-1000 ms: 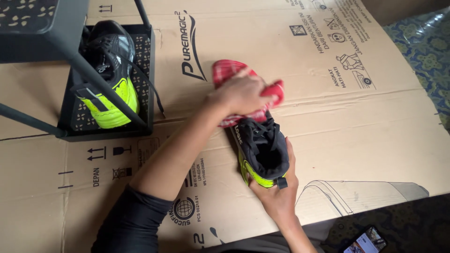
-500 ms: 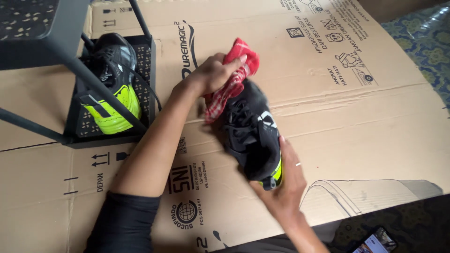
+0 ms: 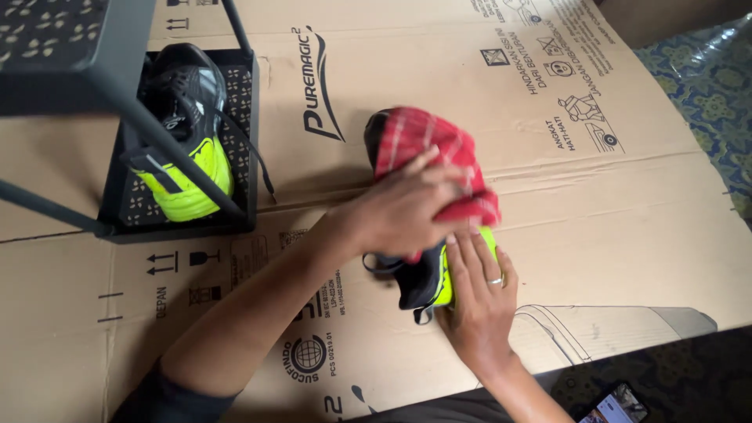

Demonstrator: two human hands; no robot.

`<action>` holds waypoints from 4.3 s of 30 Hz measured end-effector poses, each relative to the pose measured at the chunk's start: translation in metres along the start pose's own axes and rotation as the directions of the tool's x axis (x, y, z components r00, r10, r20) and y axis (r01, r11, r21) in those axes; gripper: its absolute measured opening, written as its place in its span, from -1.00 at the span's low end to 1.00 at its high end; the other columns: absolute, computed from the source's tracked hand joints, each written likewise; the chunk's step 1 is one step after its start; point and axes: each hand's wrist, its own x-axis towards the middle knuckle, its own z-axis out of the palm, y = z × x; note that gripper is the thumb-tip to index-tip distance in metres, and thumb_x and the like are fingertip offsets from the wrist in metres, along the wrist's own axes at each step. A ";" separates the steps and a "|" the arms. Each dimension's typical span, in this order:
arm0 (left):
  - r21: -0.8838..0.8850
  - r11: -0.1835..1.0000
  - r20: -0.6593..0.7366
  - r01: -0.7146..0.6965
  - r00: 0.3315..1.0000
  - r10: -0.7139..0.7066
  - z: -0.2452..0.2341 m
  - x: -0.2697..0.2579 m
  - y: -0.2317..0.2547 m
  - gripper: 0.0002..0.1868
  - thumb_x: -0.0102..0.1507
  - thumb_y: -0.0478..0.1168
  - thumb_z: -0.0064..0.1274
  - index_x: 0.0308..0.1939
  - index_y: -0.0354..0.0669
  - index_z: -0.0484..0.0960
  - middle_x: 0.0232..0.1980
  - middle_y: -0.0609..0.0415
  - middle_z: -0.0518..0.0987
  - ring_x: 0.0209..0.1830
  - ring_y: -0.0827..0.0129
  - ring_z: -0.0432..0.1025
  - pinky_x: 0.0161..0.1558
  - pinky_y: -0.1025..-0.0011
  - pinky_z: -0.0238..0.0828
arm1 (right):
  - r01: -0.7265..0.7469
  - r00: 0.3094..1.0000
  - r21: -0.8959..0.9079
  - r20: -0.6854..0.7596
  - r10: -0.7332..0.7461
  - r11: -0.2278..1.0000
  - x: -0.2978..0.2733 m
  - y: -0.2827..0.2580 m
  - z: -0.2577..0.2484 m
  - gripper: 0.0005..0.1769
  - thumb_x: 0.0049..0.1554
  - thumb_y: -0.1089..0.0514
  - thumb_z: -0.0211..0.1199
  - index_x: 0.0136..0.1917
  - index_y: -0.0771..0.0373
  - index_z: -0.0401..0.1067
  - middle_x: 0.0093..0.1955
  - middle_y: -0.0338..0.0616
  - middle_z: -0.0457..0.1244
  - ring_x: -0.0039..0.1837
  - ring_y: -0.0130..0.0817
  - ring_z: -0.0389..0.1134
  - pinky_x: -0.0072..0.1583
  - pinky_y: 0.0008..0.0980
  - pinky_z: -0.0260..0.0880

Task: The person wipes a black and neon green sneaker with a red cloth on a cardboard surface. The person rotates the shoe to clean different sides and continues wiping until the end of the clip.

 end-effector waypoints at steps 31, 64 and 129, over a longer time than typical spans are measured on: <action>-0.228 0.973 -0.310 -0.038 0.950 -0.036 -0.026 -0.030 -0.075 -0.63 0.46 -0.12 -0.02 0.32 -0.11 0.54 0.56 -0.07 0.36 0.67 -0.03 0.06 0.60 0.07 -0.09 | -0.060 0.996 0.101 0.066 0.053 0.993 -0.003 -0.019 -0.001 0.05 -0.18 -0.30 0.48 0.41 0.32 0.31 0.50 0.11 0.16 0.57 0.07 0.10 0.52 0.19 -0.11; 0.157 0.961 -0.163 -0.227 0.954 0.251 0.005 -0.046 0.026 -0.54 0.21 -0.16 0.08 0.18 -0.15 0.65 0.29 0.00 0.60 0.40 0.19 0.42 0.49 -0.10 0.08 | -0.310 0.944 0.272 -0.024 0.329 0.911 -0.008 -0.015 -0.007 0.24 -0.45 0.25 0.58 0.44 0.49 0.10 0.48 0.39 0.06 0.48 0.34 0.12 0.37 0.07 0.23; 0.175 0.962 -0.036 -0.212 0.975 0.221 0.010 -0.013 0.038 -0.50 0.13 -0.04 -0.03 0.06 -0.19 0.69 0.20 -0.04 0.60 0.35 0.06 0.34 0.50 -0.05 -0.09 | -0.301 0.947 0.231 -0.045 0.320 0.925 -0.016 0.001 -0.002 0.03 -0.29 0.22 0.66 0.38 0.32 0.25 0.30 0.16 0.25 0.36 0.15 0.28 0.30 -0.06 0.28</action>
